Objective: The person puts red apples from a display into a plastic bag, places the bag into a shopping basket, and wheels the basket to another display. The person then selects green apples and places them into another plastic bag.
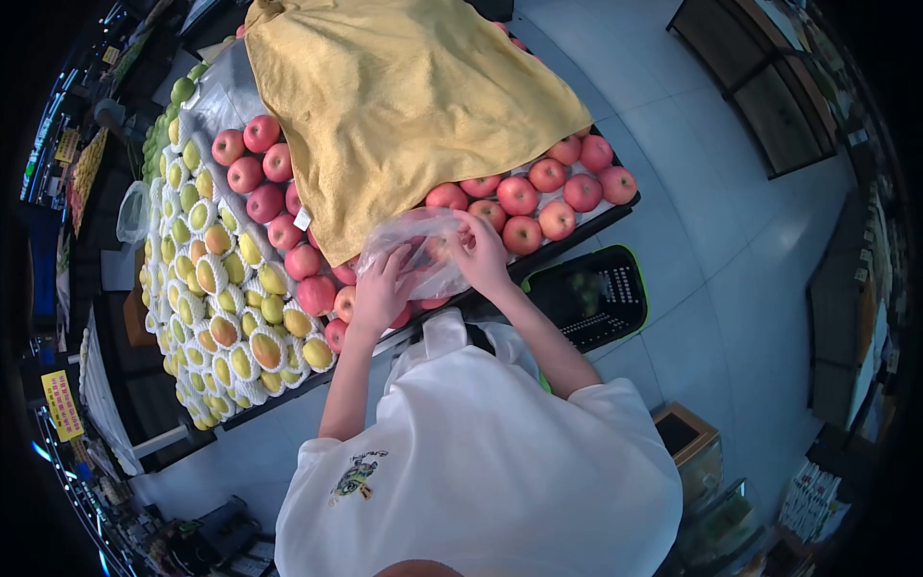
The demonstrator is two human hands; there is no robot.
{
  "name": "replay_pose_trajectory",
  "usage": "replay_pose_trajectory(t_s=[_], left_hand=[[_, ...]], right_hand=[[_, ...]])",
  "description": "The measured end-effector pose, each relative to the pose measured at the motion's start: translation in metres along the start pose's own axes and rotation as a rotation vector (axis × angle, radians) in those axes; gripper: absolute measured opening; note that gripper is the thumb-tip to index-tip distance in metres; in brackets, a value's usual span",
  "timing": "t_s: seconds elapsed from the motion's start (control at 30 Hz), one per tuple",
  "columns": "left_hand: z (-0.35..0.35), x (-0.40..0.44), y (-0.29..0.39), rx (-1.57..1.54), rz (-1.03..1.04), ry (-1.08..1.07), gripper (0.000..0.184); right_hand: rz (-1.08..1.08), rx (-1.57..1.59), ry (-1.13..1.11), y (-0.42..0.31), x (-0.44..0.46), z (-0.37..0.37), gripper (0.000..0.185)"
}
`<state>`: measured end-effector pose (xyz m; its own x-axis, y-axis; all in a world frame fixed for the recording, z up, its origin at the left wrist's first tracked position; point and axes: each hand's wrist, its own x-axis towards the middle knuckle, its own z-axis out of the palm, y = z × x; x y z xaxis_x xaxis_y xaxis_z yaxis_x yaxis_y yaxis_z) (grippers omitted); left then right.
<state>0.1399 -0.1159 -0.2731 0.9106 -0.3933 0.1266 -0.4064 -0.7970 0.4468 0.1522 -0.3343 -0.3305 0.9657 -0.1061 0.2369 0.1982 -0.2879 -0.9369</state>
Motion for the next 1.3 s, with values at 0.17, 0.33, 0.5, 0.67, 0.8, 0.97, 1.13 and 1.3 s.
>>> replay_pose_trajectory(t_s=[0.17, 0.33, 0.5, 0.67, 0.8, 0.97, 1.13, 1.3], left_hand=[[0.023, -0.015, -0.004, -0.041, 0.346, 0.431, 0.036], [0.006, -0.001, 0.011, 0.094, 0.141, 0.317, 0.057], [0.012, 0.012, 0.008, 0.122, 0.050, 0.053, 0.095], [0.016, 0.014, 0.006, 0.160, 0.001, -0.011, 0.102], [0.007, 0.018, 0.012, 0.165, 0.017, 0.046, 0.096], [-0.002, 0.007, 0.005, -0.059, 0.126, 0.353, 0.056], [-0.014, -0.014, 0.003, -0.152, 0.150, 0.526, 0.032], [-0.009, -0.044, -0.008, -0.143, 0.083, 0.510, 0.024]], right_hand=[[0.006, 0.072, 0.071, -0.015, 0.000, 0.009, 0.044], [-0.216, 0.063, 0.132, -0.038, -0.008, 0.001, 0.031], [-0.291, 0.086, 0.222, -0.031, -0.034, -0.003, 0.021], [-0.258, 0.030, 0.275, -0.019, -0.054, -0.011, 0.025], [-0.192, 0.041, 0.248, -0.011, -0.064, -0.016, 0.028], [-0.146, 0.042, 0.217, -0.009, -0.070, -0.020, 0.028], [-0.128, -0.034, 0.285, -0.001, -0.070, -0.020, 0.026], [0.226, -0.550, 0.681, 0.045, -0.037, -0.080, 0.042]])
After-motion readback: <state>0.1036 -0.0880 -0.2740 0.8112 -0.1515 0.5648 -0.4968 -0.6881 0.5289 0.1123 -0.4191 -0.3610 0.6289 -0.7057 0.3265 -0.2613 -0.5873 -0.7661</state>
